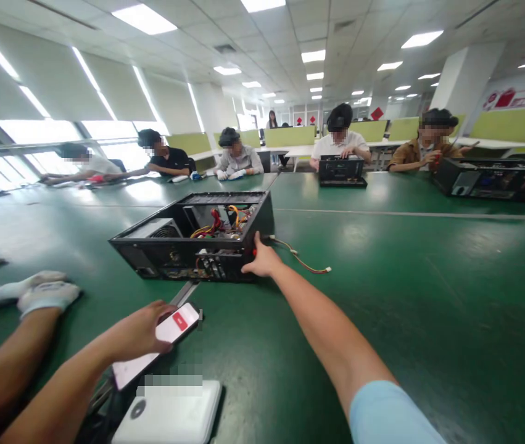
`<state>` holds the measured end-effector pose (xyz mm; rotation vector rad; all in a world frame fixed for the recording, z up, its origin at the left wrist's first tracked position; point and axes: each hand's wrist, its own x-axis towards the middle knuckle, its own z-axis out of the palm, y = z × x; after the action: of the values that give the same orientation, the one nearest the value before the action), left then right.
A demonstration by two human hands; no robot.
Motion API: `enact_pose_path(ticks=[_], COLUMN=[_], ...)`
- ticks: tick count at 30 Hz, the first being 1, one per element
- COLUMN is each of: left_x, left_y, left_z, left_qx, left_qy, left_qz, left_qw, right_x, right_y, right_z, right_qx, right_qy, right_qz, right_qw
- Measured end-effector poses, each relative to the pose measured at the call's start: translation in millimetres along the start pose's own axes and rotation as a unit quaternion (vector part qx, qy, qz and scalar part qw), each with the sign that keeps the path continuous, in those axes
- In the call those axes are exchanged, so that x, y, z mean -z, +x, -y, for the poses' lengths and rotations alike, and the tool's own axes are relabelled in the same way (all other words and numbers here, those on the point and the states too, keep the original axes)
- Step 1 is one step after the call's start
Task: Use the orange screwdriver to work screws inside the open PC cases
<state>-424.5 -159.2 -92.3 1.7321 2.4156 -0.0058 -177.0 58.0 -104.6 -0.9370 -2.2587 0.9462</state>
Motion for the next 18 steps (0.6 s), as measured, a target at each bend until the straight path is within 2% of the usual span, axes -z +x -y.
enact_pose_path(ticks=[2, 5, 7, 10, 13, 18], left_x=[1.9, 4.2, 4.3, 3.0, -0.3, -9.0], left_y=[4.0, 5.1, 4.3, 3.6, 2.5, -7.1], left_z=[-8.2, -8.8, -5.2, -1.8, -6.9, -38.1], left_qx=[-0.019, -0.004, 0.037, 0.053, 0.019, -0.068], left_qy=[0.015, 0.03, 0.034, 0.011, -0.001, -0.024], left_qz=[0.033, 0.026, 0.05, 0.079, 0.068, 0.103], left_qw=[0.999, 0.999, 0.997, 0.995, 0.997, 0.992], right_x=[-23.9, -53.5, -66.1, -67.5, -40.1, 44.7], right_y=[22.4, 51.4, 63.1, 59.0, 26.4, -63.6], right_z=[26.8, 55.2, 59.3, 39.2, -0.3, -61.1], right_qx=[0.011, 0.015, 0.014, 0.018, 0.007, -0.039], right_qy=[-0.01, -0.022, -0.03, -0.034, -0.029, -0.011], right_qz=[0.011, 0.048, 0.082, 0.109, 0.09, 0.002], right_qw=[1.0, 0.998, 0.996, 0.993, 0.996, 0.999])
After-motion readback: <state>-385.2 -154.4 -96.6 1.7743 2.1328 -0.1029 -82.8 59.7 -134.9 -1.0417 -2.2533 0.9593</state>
